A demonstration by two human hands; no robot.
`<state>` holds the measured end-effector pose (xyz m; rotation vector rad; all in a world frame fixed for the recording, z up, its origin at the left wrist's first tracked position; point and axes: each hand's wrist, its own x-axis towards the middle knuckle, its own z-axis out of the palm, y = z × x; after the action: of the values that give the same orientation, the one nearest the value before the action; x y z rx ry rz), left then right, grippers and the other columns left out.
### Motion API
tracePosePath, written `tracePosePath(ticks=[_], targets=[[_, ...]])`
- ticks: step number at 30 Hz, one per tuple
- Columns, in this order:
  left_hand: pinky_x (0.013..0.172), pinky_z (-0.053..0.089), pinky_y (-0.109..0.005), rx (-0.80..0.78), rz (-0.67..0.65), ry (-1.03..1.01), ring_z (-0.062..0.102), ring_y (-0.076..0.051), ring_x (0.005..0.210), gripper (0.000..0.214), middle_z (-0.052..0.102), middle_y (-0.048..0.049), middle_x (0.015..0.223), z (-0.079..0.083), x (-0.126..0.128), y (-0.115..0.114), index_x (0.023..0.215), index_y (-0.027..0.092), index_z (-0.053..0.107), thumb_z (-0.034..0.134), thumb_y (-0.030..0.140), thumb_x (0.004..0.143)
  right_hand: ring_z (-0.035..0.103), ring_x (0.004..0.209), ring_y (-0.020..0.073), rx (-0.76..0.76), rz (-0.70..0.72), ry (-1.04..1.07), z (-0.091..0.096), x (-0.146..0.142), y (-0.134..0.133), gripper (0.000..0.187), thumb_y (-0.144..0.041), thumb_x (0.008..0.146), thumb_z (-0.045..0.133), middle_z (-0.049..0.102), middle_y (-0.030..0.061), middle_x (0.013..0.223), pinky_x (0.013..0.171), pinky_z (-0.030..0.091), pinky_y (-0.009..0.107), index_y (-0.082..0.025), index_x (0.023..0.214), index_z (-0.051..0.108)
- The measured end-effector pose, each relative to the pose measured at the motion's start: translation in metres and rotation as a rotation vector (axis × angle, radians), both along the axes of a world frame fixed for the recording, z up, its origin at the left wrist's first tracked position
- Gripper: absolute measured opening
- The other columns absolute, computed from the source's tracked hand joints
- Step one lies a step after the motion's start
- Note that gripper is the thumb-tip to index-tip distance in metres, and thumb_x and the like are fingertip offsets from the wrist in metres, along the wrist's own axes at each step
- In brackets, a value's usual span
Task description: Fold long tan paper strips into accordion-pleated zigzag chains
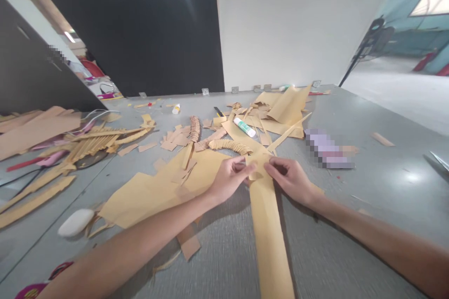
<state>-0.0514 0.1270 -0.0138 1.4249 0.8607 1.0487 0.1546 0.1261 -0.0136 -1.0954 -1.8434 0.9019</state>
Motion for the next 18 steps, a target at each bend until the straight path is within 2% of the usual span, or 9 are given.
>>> tracePosePath(ticks=[2,5,8,12,16,18], targets=[[0.057,0.044,-0.023,-0.042,-0.069,-0.034,0.057,-0.014,0.059,0.037,0.064,-0.0013,0.066,-0.0018,0.0002,0.0015,0.078,0.013,0.064,0.075,0.048,0.084,0.038,0.059,0.0122,-0.022,-0.01,0.016,-0.0021,0.0016,0.0017,0.04,-0.044,0.101,0.05,0.041,-0.0041,0.065,0.055,0.032,0.027,-0.02,0.069,0.048],[0.06,0.045,-0.023,-0.049,-0.069,-0.057,0.059,-0.013,0.064,0.035,0.067,-0.004,0.073,-0.0056,-0.0006,0.0045,0.08,0.012,0.066,0.075,0.045,0.085,0.037,0.054,0.0112,-0.051,-0.011,0.026,-0.0048,0.0036,0.0031,0.039,-0.044,0.102,0.049,0.04,-0.0054,0.061,0.052,0.03,0.026,-0.021,0.071,0.047],[0.059,0.041,-0.022,-0.045,-0.065,-0.054,0.057,-0.012,0.065,0.031,0.066,-0.0027,0.073,-0.0068,-0.0013,0.006,0.08,0.012,0.066,0.074,0.041,0.087,0.037,0.053,0.0111,-0.065,-0.013,0.034,-0.0061,0.0042,0.0035,0.037,-0.043,0.101,0.05,0.042,-0.0056,0.06,0.051,0.029,0.026,-0.021,0.072,0.049],[0.056,0.036,-0.021,-0.026,-0.053,-0.026,0.051,-0.01,0.059,0.032,0.06,0.0004,0.065,-0.0043,-0.0014,0.0055,0.07,0.013,0.062,0.074,0.036,0.087,0.039,0.057,0.0117,-0.068,-0.006,0.042,-0.0049,0.0039,0.0034,0.036,-0.042,0.099,0.053,0.044,-0.0046,0.064,0.053,0.031,0.026,-0.021,0.071,0.048],[0.056,0.037,-0.021,-0.039,-0.071,-0.029,0.052,-0.01,0.059,0.028,0.061,0.0003,0.065,-0.0038,-0.0015,0.0057,0.073,0.012,0.066,0.076,0.035,0.085,0.045,0.065,0.0143,-0.072,0.035,0.017,-0.0016,0.0028,0.0025,0.034,-0.044,0.097,0.056,0.052,-0.0014,0.071,0.058,0.035,0.027,-0.019,0.073,0.055],[0.057,0.037,-0.022,-0.055,-0.058,-0.044,0.053,-0.011,0.06,0.026,0.063,-0.0005,0.067,-0.0055,-0.0014,0.0066,0.078,0.012,0.069,0.076,0.036,0.085,0.044,0.065,0.0144,-0.068,0.032,-0.002,-0.0002,0.0023,0.0019,0.036,-0.045,0.097,0.056,0.051,-0.0015,0.07,0.058,0.035,0.027,-0.019,0.072,0.055]])
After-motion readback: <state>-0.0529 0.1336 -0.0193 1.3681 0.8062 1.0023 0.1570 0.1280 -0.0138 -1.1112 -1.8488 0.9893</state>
